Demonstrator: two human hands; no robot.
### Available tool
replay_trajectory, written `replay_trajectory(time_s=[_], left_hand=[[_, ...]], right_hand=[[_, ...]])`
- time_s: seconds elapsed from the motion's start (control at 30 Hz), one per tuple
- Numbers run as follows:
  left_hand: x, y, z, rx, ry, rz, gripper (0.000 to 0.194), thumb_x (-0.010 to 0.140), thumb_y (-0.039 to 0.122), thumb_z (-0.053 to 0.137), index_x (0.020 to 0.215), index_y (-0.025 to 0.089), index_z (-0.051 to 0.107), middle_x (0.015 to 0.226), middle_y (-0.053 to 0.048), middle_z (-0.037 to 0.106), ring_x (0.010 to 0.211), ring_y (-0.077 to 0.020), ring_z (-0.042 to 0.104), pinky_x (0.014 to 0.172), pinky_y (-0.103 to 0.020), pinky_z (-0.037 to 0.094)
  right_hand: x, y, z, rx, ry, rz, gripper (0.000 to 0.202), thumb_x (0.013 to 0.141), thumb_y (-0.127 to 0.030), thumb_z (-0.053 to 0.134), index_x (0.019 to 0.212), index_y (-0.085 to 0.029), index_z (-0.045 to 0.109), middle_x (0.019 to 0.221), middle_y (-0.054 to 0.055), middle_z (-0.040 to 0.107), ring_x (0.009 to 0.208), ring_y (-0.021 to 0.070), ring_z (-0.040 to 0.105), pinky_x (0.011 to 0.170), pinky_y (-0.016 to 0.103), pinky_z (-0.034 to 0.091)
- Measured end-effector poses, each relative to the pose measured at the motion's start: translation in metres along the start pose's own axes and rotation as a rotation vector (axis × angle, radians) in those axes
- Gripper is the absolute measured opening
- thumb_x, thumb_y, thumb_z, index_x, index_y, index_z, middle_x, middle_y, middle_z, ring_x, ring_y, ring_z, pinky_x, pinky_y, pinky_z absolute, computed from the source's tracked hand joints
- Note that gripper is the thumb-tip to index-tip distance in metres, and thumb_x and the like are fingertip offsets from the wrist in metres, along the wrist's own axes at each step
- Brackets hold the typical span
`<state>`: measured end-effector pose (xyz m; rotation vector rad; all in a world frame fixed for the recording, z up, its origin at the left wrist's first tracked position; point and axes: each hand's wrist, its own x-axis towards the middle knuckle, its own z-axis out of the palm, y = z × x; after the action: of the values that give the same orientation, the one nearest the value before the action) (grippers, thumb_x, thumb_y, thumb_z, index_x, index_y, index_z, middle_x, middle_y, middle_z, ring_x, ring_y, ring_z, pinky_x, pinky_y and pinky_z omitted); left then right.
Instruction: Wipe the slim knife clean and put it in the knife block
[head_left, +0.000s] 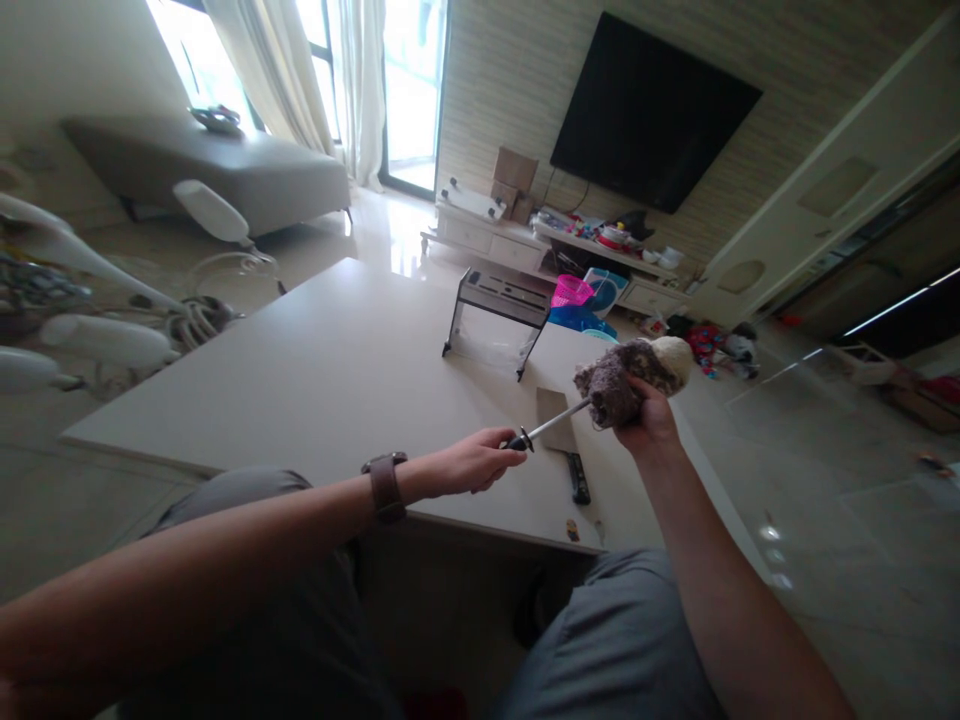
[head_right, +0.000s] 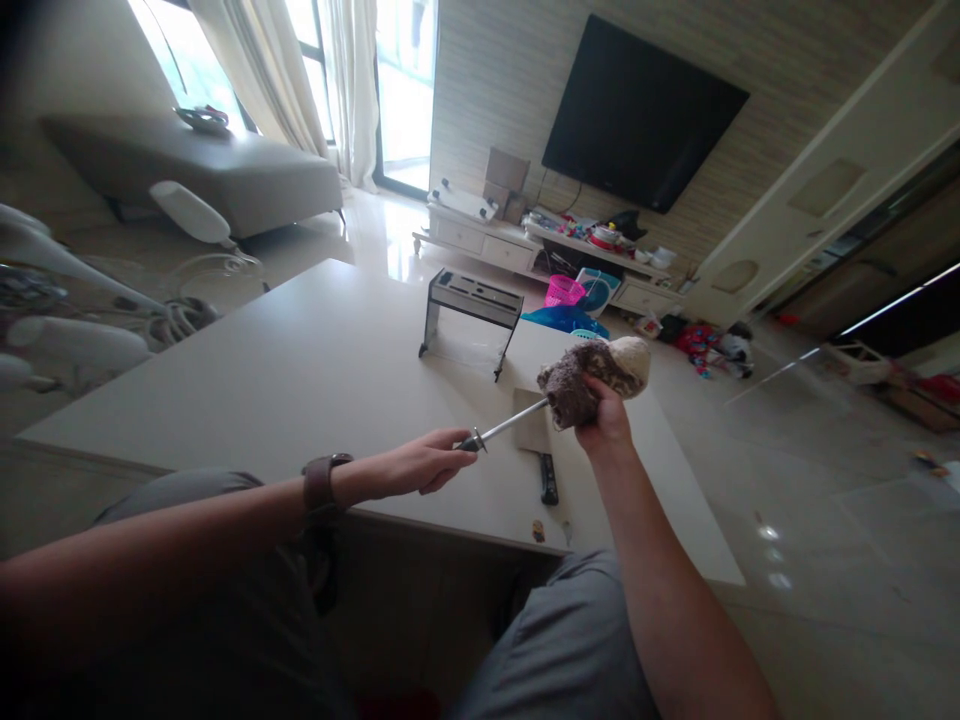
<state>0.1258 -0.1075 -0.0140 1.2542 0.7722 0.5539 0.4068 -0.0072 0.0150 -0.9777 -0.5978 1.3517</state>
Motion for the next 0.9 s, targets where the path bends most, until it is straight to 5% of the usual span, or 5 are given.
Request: replay_trajectory(time_s=[0.43,0.9], left_hand=[[0.002,-0.007,0.001,-0.090,-0.021,0.076,0.032,0.092,0.048,0.064,0.090,0.020,0.049,0.053,0.009,0.045,0.042,-0.0084,0.038,0.043,-0.021,0.029],[-0.002,-0.003,0.011,-0.432,0.015,0.040,0.026,0.097,0.041,0.057,0.088,0.023,0.041,0.057,0.007,0.045,0.040,-0.0087,0.041,0.040,-0.018,0.032]], right_hand=[[-0.014,0.016,0.007,0.039,-0.105,-0.027,0.027,0.084,-0.023,0.070,0.110,-0.020,0.075,0.110,0.005,0.082,0.106,0.0206,0.079,0.095,0.036,0.066],[-0.074,0.077,0.055,-0.043,-0.227,0.148,0.034,0.063,-0.020,0.087,0.094,-0.018,0.073,0.096,0.007,0.083,0.084,0.0265,0.079,0.076,0.039,0.069]])
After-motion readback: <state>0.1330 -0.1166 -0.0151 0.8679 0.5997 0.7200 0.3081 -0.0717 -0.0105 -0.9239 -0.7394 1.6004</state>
